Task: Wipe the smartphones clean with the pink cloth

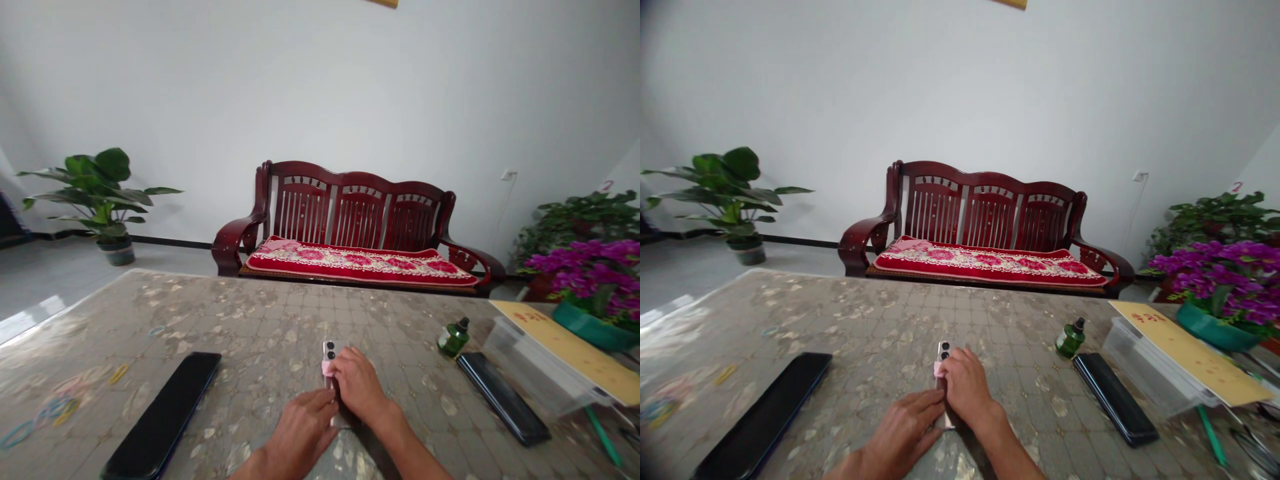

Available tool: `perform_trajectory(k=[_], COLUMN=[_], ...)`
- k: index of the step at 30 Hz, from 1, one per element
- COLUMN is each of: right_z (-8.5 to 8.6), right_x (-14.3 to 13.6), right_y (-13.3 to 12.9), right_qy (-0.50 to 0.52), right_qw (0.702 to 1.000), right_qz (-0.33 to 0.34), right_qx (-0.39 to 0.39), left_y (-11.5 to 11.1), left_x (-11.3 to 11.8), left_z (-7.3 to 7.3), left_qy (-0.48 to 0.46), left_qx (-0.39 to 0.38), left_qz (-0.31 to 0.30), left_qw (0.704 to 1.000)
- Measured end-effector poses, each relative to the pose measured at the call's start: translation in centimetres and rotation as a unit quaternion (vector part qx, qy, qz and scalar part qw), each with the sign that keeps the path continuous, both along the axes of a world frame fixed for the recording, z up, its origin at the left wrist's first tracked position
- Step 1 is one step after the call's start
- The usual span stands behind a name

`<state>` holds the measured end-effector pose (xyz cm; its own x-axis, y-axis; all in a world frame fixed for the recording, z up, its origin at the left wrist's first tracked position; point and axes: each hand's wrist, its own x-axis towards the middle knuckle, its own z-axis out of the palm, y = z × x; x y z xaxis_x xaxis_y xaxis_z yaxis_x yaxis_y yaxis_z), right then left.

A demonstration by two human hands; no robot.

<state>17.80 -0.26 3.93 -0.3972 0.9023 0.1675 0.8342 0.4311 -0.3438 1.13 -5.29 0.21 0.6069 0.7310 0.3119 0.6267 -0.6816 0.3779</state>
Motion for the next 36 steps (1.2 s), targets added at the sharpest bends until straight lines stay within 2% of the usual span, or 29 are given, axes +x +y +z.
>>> perform_trajectory(k=[4,12,20,29,36], right_z=[0.2,-0.2,0.2,0.0,0.2], right_x=[0.2,-0.1,0.6,0.5,1.1], right_y=[0.0,0.6,0.1,0.6,0.6], right_qy=[-0.010,-0.005,-0.008,0.006,-0.001], right_qw=[1.000,0.999,1.000,0.999,1.000], right_qz=[0.007,-0.032,0.001,-0.038,-0.020], right_qx=[-0.009,0.024,-0.024,0.022,-0.005], left_y=[-0.1,0.0,0.0,0.1,0.1], left_x=[0.0,-0.2,-0.1,-0.2,-0.3], left_z=[0.1,0.2,0.4,-0.2,-0.1], left_qy=[0.007,0.006,0.004,-0.004,-0.024], left_qx=[-0.009,-0.016,-0.014,0.000,0.015], left_qz=[0.000,-0.006,-0.009,-0.004,-0.017], left_qw=[1.000,1.000,1.000,1.000,0.999])
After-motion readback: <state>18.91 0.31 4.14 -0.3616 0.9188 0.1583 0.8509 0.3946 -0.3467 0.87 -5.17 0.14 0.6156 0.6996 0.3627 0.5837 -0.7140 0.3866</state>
